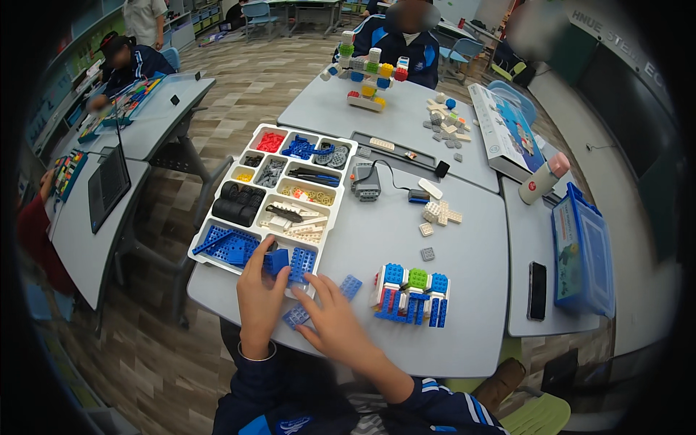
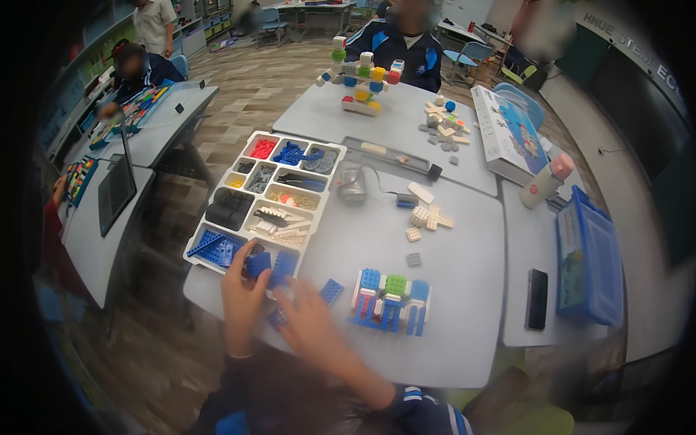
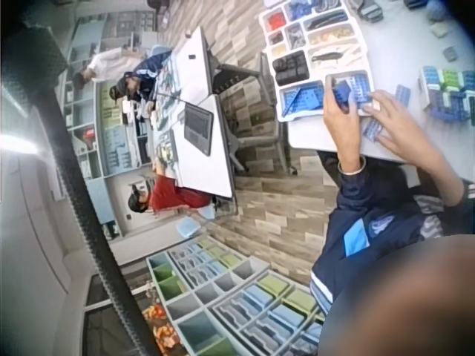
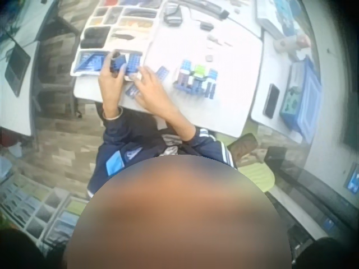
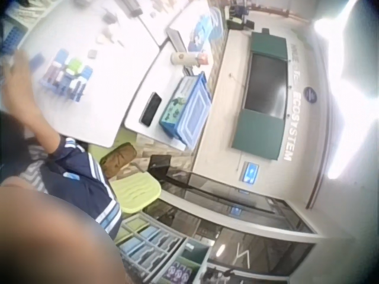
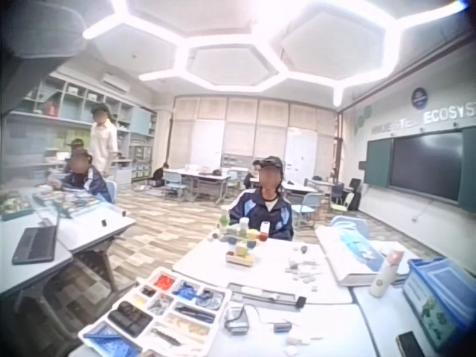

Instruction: The person assembles a small structure using colorful interlocking plastic bricks. They repeatedly pick blue bricks from a tray, attach them to a partially built model on the table, and adjust the assembly. The person also handles additional blue bricks and places them on the table while continuing to build.

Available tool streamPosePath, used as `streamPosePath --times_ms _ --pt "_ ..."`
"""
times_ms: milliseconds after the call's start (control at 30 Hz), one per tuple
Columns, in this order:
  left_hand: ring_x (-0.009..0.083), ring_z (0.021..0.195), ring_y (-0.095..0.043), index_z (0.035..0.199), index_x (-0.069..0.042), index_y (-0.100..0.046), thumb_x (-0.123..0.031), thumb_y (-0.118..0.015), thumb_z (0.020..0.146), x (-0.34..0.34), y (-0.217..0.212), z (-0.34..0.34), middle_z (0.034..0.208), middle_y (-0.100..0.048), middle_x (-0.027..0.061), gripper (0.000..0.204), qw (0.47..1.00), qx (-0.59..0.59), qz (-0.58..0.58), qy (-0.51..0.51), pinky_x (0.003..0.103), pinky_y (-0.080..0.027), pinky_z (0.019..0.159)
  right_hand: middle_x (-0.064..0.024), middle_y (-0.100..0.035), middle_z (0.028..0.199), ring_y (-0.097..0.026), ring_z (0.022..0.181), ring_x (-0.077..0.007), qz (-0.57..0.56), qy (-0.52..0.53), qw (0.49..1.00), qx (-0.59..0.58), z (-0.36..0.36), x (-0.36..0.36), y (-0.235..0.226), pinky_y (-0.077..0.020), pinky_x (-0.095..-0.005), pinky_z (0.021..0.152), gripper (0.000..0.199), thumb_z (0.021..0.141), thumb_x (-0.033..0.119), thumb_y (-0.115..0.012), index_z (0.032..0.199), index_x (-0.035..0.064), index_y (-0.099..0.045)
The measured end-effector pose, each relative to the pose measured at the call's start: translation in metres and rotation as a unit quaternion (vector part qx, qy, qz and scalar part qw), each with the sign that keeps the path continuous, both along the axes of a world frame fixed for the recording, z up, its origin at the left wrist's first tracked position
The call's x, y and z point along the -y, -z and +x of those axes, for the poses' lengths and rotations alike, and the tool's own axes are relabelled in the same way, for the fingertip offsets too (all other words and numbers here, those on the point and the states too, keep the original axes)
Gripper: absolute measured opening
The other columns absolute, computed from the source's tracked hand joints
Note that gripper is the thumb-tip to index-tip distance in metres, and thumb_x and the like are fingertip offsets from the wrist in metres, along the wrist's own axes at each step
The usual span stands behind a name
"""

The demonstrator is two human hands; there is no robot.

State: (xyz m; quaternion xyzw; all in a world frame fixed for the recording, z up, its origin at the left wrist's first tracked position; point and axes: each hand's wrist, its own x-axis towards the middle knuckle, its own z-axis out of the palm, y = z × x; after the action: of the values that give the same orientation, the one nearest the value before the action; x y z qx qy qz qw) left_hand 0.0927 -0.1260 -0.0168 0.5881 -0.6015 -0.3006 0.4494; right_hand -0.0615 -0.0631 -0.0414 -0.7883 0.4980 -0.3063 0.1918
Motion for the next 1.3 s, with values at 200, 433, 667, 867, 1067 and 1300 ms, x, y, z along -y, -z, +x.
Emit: streamPosePath --times_ms 200,433,667,867,1067,1300 --pt "0.0327 0.097 -0.071 0.137 0.002 -0.06 -0.004 -0.078 0.084 0.006 0.009 0.005 0.116 -0.071 0.0243 0.057 0.999 0.047 0.007 -0.024 0.037 -0.055 0.082 -0.0235 -0.039 0.153 -0.038 0.139 -0.0477 0.008 -0.015 1.0 -0.026 0.004 -0.001 0.004 -0.0372 -0.0536 0.115 0.073 0.086 0.02 -0.077 0.148 0.0007 -0.045" --pt "0.0105 0.057 -0.045 0.139 0.005 -0.058 -0.004 -0.083 0.08 0.004 0.015 0.013 0.091 -0.067 0.0146 0.065 0.999 0.047 0.004 -0.003 0.028 -0.041 0.053 -0.022 -0.039 0.155 -0.037 0.139 -0.0476 0.012 -0.009 1.0 0.008 0.008 -0.006 0.003 -0.0361 -0.0541 0.114 0.075 0.085 0.02 -0.078 0.149 -0.0006 -0.043" --pt "0.0093 0.056 -0.047 0.149 -0.002 -0.051 0.001 -0.082 0.078 0.004 0.017 0.013 0.112 -0.073 0.0185 0.078 1.0 -0.001 -0.029 -0.001 0.026 -0.044 0.054 -0.0206 -0.038 0.156 -0.042 0.137 -0.0433 0.016 -0.014 0.999 -0.025 0.004 -0.004 0.004 -0.0355 -0.0557 0.114 0.076 0.087 0.022 -0.075 0.152 0.0017 -0.039" --pt "0.0082 0.057 -0.05 0.143 -0.003 -0.058 0.002 -0.081 0.079 0.009 0.017 0.021 0.119 -0.073 0.0164 0.068 0.998 0.046 -0.037 0.012 0.025 -0.045 0.055 -0.0207 -0.039 0.155 -0.043 0.136 -0.0428 0.009 -0.018 0.999 -0.03 0.005 -0.005 0.007 -0.0352 -0.0555 0.114 0.076 0.088 0.022 -0.075 0.152 0.0007 -0.039" --pt "0.0199 0.095 -0.071 0.129 -0.001 -0.067 -0.002 -0.081 0.081 0.007 0.013 0.026 0.13 -0.068 0.0178 0.05 0.993 0.095 -0.063 0.033 0.027 -0.054 0.064 -0.0203 -0.043 0.151 -0.044 0.134 -0.0421 0.012 -0.01 0.999 -0.037 0.009 -0.005 0.003 -0.0354 -0.0544 0.113 0.076 0.086 0.02 -0.076 0.15 -0.0005 -0.04" --pt "0.022 0.087 -0.054 0.135 -0.005 -0.063 -0.007 -0.08 0.081 0.002 0.014 0.025 0.13 -0.069 0.0146 0.057 0.989 0.112 -0.094 0.033 0.032 -0.046 0.073 -0.0207 -0.047 0.149 -0.046 0.132 -0.0407 0.005 -0.006 1.0 -0.024 0.011 -0.002 -0.001 -0.0361 -0.0511 0.112 0.076 0.084 0.016 -0.076 0.15 -0.0014 -0.041"
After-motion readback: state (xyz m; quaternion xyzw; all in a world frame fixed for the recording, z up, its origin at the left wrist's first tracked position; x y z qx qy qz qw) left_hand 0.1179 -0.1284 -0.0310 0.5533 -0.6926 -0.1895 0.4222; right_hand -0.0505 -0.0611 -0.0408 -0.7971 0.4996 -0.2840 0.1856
